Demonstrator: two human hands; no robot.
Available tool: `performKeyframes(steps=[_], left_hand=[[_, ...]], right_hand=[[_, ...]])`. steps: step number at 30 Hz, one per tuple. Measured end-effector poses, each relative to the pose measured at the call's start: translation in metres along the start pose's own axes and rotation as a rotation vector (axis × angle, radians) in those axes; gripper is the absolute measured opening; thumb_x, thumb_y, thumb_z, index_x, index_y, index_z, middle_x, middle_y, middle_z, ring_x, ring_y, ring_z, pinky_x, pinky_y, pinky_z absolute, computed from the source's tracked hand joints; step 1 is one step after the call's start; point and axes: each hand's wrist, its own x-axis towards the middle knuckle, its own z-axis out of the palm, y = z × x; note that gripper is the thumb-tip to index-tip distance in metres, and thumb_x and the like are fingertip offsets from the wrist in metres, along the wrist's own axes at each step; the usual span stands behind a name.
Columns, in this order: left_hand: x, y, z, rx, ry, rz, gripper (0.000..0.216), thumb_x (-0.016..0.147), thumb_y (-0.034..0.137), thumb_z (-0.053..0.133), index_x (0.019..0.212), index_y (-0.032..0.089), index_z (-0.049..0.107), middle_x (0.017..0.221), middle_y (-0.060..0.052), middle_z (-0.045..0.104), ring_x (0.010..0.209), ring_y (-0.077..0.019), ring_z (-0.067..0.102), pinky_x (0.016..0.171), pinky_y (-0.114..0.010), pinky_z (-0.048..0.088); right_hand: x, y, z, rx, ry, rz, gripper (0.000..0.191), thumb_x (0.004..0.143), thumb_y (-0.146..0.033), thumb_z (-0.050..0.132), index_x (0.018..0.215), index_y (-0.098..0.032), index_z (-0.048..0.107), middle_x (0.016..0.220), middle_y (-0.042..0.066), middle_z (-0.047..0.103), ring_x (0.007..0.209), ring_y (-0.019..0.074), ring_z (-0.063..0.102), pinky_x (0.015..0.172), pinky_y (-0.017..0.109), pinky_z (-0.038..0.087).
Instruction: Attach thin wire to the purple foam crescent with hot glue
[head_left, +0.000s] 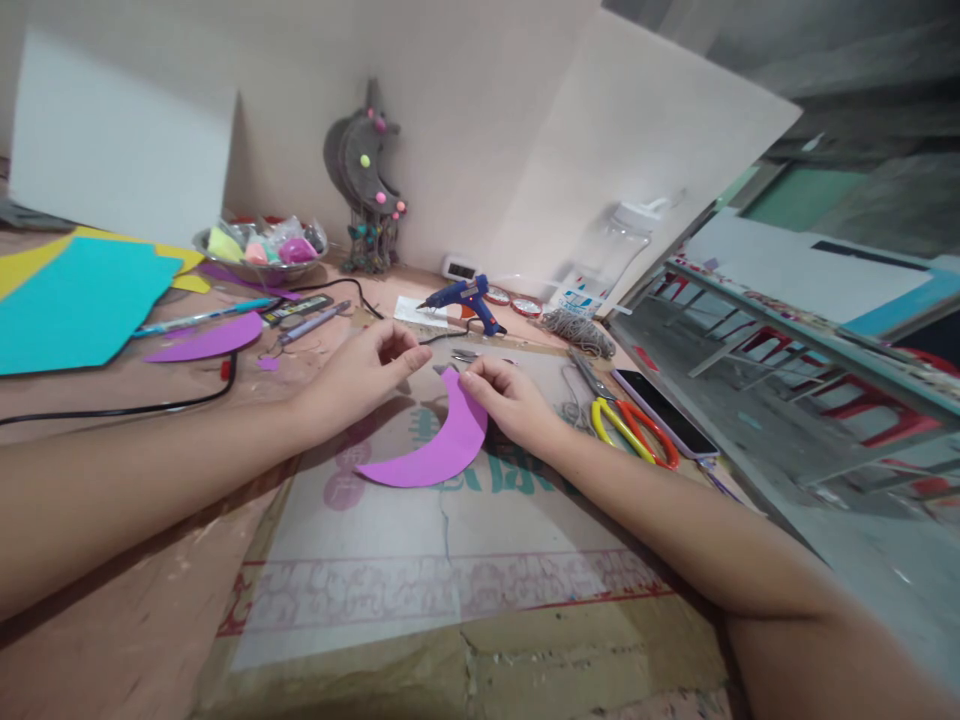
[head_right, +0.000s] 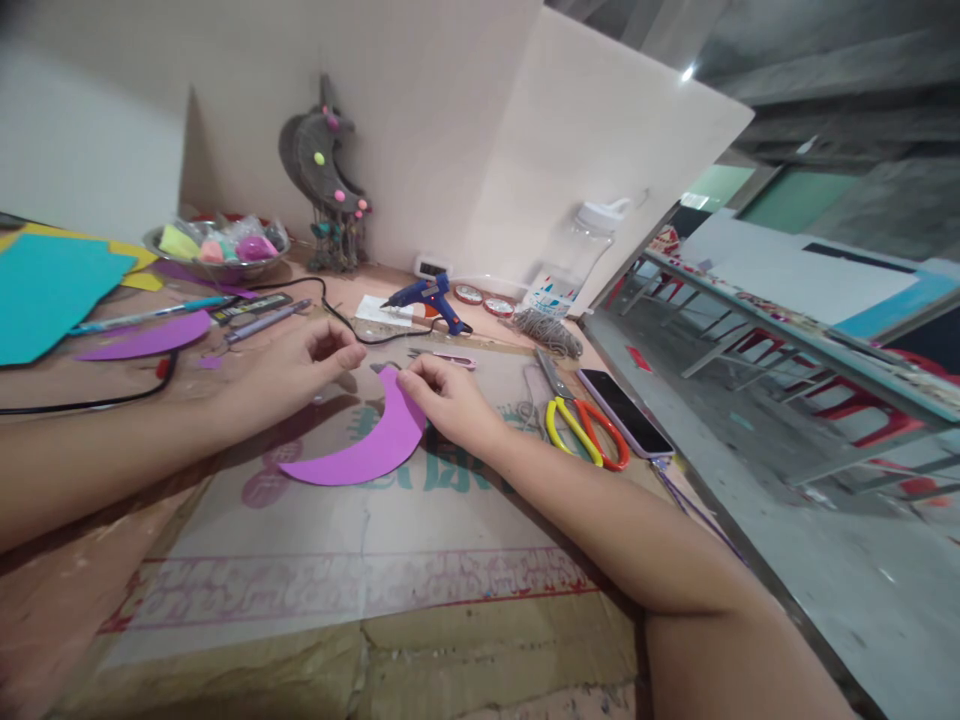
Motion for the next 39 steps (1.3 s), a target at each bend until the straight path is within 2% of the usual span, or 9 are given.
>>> performKeyframes(steps=[4,8,15,21,26,39], left_hand=[[-0.0012,0.0031,-0.0004,0.020,-0.033,-0.032,0.024,0.084,0.041,0.053,0.076,0.018,0.052,0.071,-0.001,0.059,0.069,-0.0165,0.059,0.061,-0.026,0.044],[-0.0016,0.0013,-0.0006,0.012,-0.067,-0.022,0.024,0.084,0.040,0.053,0.078,0.018,0.058,0.077,-0.002,0.066,0.074,-0.0176,0.062,0.066,-0.026,0.046],[-0.0012,0.0017,-0.0009,0.060,-0.056,0.018,0.027,0.084,0.035,0.055,0.103,0.022,0.067,0.098,-0.003,0.071,0.086,-0.0178,0.064,0.076,-0.027,0.049],[-0.0028,0.0056,-0.0021,0.123,-0.041,0.051,0.026,0.087,0.031,0.049,0.100,0.021,0.069,0.099,-0.003,0.071,0.092,-0.0184,0.063,0.082,-0.028,0.048],[-0.0027,0.0044,-0.0021,0.140,-0.072,0.107,0.025,0.084,0.036,0.054,0.096,0.022,0.070,0.097,-0.003,0.071,0.092,-0.0191,0.063,0.081,-0.029,0.048],[-0.0027,0.0050,-0.0021,0.151,-0.094,0.131,0.021,0.084,0.033,0.053,0.090,0.021,0.069,0.093,-0.003,0.071,0.092,-0.0197,0.062,0.082,-0.030,0.047]], right_hand=[[-0.0002,-0.0004,0.0000,-0.007,0.000,0.001,0.028,0.087,-0.042,0.049,0.073,-0.017,0.049,0.066,-0.002,0.049,0.059,0.0091,0.044,0.055,0.022,0.036],[0.0000,-0.0016,-0.0007,-0.007,-0.004,-0.012,0.028,0.087,-0.040,0.049,0.072,-0.017,0.049,0.065,-0.003,0.048,0.059,0.0086,0.043,0.055,0.022,0.035],[0.0007,-0.0008,-0.0013,-0.028,-0.004,-0.019,0.027,0.087,-0.039,0.049,0.071,-0.017,0.048,0.064,-0.003,0.047,0.058,0.0086,0.042,0.055,0.022,0.035],[-0.0004,-0.0028,-0.0006,-0.022,0.008,-0.008,0.027,0.087,-0.041,0.049,0.073,-0.017,0.050,0.065,-0.003,0.048,0.058,0.0091,0.042,0.055,0.022,0.035],[0.0006,-0.0020,-0.0006,-0.036,0.017,-0.014,0.027,0.086,-0.041,0.049,0.073,-0.018,0.050,0.064,-0.003,0.047,0.058,0.0094,0.042,0.056,0.023,0.036],[-0.0006,-0.0027,-0.0010,-0.044,0.002,0.004,0.029,0.087,-0.043,0.049,0.073,-0.017,0.050,0.065,-0.002,0.048,0.059,0.0090,0.042,0.054,0.022,0.035]])
